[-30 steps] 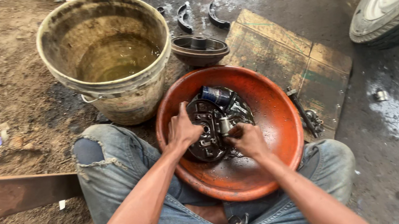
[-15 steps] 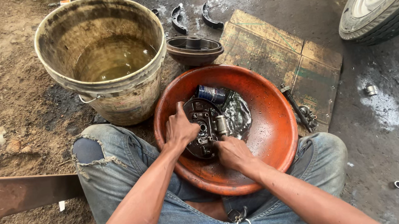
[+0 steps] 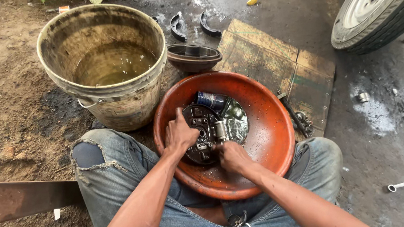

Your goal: The person sits on the ground and scrubs a mechanical part submerged in a liquid-filled basin. They use their hands to rub the part and later use a green-handled screwdriver to scrape and clean specific areas of the component.

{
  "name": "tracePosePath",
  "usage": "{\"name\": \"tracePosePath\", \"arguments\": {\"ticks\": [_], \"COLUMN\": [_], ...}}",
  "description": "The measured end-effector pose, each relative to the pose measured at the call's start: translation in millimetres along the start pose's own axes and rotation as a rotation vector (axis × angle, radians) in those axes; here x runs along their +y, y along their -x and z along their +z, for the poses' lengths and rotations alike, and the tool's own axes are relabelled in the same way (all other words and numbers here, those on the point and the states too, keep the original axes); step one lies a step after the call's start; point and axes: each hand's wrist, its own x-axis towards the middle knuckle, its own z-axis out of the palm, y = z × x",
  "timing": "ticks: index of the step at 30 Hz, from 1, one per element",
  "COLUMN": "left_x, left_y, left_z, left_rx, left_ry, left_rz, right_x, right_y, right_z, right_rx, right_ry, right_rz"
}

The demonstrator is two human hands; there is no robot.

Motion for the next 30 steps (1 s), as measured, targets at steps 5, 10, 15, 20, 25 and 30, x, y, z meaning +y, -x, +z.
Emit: {"name": "tracePosePath", "arguments": {"ticks": [5,10,15,20,25,30], "left_x": [0.2,1.2,3.4,2.2,3.3,4.3], "left_y": [1.8,2.2,1.7,2.4,-0.8,0.9], "left_z": [-1.9,-4.0,-4.5,-5.2,-3.6,-3.4], "left_rx": [0.007,-0.045,-0.054,-0.037,-0.043,-0.025], "left_ry": [-0.026,0.002,-0.024,-0.027,-0.032,-0.052], "left_rz": [0.032,-0.014,-0.027,-0.029,-0.028,-0.002], "right_x": [6.0,11.8,29.5,22.8,11.4,11.5], "right_y": [4.5,3.1,-4.2,-8.3,3.1,10.1], "right_z": [-30.0,-39.8,-15.6,-3.4,-9.0,-19.1], "right_rx": [-0.121,-0.054,0.044,-0.085,-0.063,0.032], "right_ry": [0.106,-0.022,0.172,0.087,-0.161,0.181], "right_rz": [0.055,0.243,-0.031,0.01,-0.017,-0.386]}}
